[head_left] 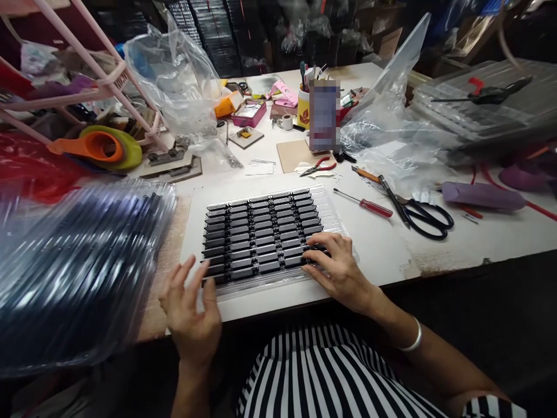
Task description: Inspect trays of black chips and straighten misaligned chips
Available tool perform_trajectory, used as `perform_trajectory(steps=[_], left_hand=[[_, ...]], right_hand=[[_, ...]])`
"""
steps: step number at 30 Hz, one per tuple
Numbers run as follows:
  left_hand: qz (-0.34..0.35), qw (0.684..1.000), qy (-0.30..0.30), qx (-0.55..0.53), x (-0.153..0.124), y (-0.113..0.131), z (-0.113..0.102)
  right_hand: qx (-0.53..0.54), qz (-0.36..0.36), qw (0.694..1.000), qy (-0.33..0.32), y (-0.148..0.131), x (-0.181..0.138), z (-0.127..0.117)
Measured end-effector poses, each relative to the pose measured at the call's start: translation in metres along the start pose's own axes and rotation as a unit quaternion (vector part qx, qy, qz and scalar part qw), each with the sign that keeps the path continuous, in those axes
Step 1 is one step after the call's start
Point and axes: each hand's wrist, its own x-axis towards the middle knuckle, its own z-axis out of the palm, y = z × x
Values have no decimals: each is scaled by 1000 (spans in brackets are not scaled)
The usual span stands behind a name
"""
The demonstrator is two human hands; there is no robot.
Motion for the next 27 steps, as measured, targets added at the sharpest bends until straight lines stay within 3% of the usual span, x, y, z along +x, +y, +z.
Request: perform_trajectory(steps=[3, 6, 15, 20, 23, 25, 27], left_hand=[[98, 989, -102, 30, -9, 26, 9], [122, 976, -171, 57, -15, 37, 19], [106, 982, -151, 40, -18, 33, 22], [-2, 996, -82, -38, 9, 12, 2], [-135, 982, -78, -102, 44, -18, 0], [-247, 949, -106, -165, 67, -37, 7], [-305, 921, -121, -213, 84, -50, 17]], right_hand=[[-9, -11, 1000, -8, -3, 5, 9], [10, -11, 1000, 0, -2, 8, 12], [9, -14, 1000, 14, 0, 2, 3], [-31, 93, 992, 85, 39, 6, -26], [-50, 175, 983, -15, 74, 22, -35], [-49, 215, 972, -80, 92, 39, -31], [-46, 232, 967, -99, 102, 55, -22]])
